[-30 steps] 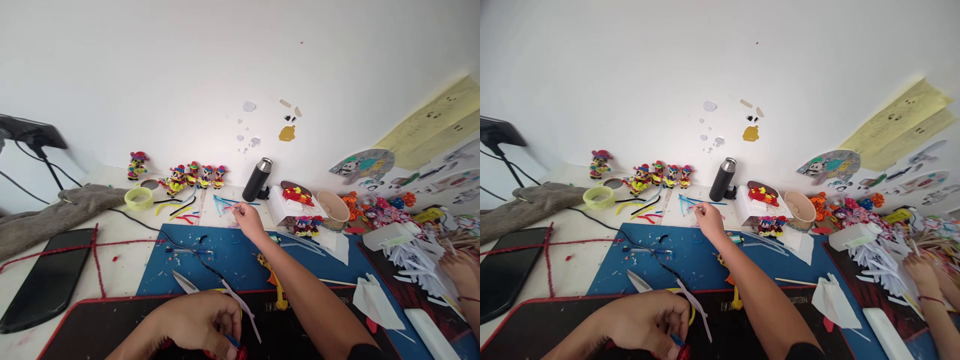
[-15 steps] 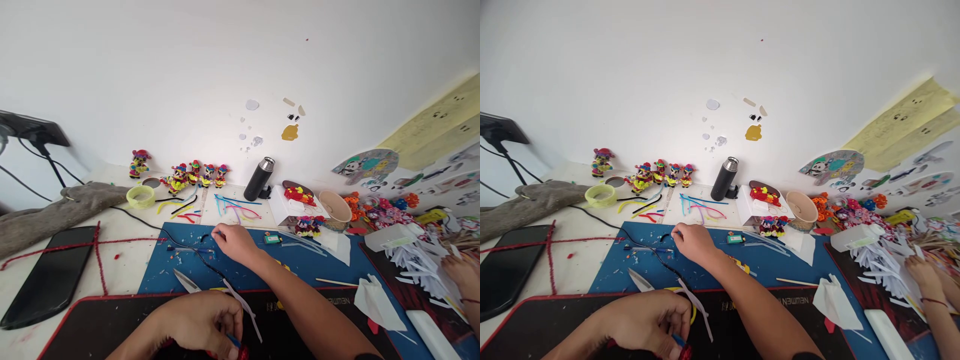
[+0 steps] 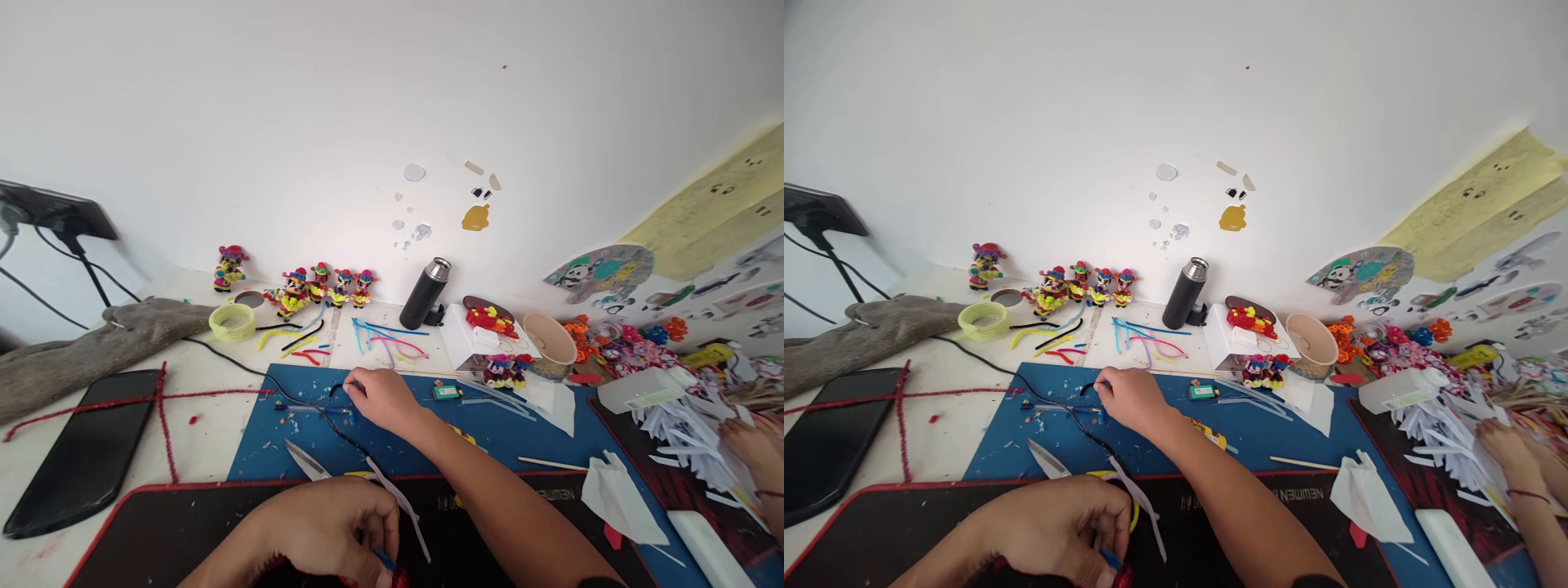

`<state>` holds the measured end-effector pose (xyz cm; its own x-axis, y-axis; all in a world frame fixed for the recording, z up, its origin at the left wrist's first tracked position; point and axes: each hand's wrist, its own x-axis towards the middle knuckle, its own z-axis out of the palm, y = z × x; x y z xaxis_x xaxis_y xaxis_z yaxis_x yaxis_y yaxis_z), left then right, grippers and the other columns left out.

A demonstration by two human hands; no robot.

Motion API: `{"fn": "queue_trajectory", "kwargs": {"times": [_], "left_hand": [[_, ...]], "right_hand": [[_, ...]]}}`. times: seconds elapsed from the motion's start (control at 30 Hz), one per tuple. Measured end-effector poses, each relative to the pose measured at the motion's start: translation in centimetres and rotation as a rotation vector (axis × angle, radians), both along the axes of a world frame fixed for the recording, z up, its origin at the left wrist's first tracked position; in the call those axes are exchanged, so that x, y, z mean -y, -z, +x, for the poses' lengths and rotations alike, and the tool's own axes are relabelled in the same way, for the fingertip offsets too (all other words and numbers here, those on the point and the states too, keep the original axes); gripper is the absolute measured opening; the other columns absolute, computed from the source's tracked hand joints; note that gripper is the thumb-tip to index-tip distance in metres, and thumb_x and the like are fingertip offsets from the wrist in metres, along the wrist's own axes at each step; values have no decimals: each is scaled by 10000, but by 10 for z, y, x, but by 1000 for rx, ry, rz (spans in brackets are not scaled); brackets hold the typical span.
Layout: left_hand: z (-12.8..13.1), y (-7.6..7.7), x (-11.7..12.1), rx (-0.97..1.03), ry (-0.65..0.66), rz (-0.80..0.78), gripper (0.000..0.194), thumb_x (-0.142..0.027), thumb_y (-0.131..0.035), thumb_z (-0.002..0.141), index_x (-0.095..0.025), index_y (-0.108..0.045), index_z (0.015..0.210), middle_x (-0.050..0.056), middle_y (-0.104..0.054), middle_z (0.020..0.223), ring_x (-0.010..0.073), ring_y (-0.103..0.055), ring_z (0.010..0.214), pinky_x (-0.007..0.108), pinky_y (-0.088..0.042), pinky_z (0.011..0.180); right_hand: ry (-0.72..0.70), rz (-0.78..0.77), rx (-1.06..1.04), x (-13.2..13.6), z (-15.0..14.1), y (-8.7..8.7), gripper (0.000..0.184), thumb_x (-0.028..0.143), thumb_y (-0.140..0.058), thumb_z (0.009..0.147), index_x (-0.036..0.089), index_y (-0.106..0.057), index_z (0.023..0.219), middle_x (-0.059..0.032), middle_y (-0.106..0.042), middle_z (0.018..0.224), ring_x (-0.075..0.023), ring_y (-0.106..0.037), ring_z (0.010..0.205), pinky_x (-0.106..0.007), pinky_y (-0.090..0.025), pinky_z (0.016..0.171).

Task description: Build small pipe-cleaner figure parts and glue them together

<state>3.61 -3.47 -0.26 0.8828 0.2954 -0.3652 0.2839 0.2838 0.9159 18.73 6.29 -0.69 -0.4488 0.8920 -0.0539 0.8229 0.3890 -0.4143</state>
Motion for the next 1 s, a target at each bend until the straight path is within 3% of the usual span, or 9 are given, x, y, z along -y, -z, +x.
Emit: {"fn": "queue_trajectory", "kwargs": {"times": [0.4,0.77,1.0], "left_hand": [[1,0,2,-63,-11,101,471,-558,-955,595,-249,-761,893,-18,-712,762,181,-611,704,260,-438,648],[0,-4,1,-98,-2,193,395,-527,-932,619,-279,-790,892,-25,-721,806,189,-642,730,244,-416,596],[1,0,3,-79,-6,209,358,-488,-921,627,-277,-788,884,-28,-713,793,174,-617,690,238,-399,574]], "right_hand": [[-19,21,38,-8,-13,-1,170,290,-626,1028,266,-790,1067,-31,-827,944,-237,-744,878,-300,-415,713],[212,73,75,-56,-10,-2,205,356,-597,1047,235,-748,1113,-70,-791,906,-260,-714,882,-319,-411,705],[287,22,61,-63,2,9,185,406,-704,978,225,-726,1012,-69,-769,890,-276,-703,920,-325,-431,751]]}}
